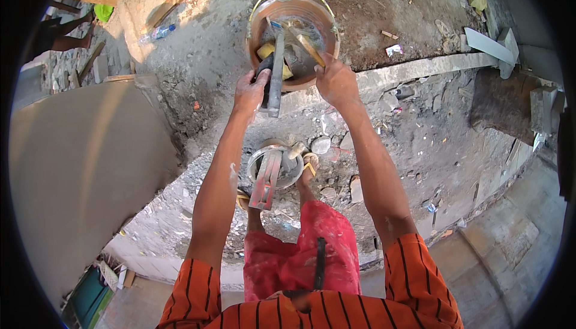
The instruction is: The person applies plaster to an exterior wall using a hawk and trowel, then smooths the surface with a float and brush. They repeatedly dip the float into a bucket of water and continue smoothing the wall in vertical strokes.
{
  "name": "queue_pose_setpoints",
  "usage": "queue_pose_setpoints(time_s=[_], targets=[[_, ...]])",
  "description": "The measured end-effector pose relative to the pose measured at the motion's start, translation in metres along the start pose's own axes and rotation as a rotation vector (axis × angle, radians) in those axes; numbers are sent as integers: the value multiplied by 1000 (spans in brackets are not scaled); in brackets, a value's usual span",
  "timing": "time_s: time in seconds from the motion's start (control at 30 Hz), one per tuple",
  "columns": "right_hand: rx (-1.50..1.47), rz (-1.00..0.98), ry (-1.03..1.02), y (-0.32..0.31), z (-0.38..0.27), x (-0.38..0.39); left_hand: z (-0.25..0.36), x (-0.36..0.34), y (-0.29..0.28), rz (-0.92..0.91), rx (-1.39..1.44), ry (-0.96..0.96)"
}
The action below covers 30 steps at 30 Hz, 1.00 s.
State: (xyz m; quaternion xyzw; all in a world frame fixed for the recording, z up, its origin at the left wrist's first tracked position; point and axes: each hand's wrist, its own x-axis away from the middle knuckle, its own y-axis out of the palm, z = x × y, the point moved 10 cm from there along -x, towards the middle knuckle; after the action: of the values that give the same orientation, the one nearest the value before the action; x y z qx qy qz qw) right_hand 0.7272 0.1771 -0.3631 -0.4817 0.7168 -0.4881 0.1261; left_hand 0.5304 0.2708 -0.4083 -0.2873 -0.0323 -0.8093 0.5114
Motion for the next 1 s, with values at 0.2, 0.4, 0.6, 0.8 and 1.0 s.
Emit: queue_pose_setpoints(time_s=[0.2,0.4,0.6,0.8,1.0], targets=[[234,-274,216,76,58,-73,-48,18,8,-66,759,-390],[121,-123,96,31,34,-40,-55,6,24,-94,743,-446],[61,-53,-136,-13,-39,60,-30,2,28,-186,554,-344],[-67,-93,46,49,49,-35,66,128,-57,-239,627,-177],[-779,-266,340,142,75,95,227,415,-289,179,731,491]])
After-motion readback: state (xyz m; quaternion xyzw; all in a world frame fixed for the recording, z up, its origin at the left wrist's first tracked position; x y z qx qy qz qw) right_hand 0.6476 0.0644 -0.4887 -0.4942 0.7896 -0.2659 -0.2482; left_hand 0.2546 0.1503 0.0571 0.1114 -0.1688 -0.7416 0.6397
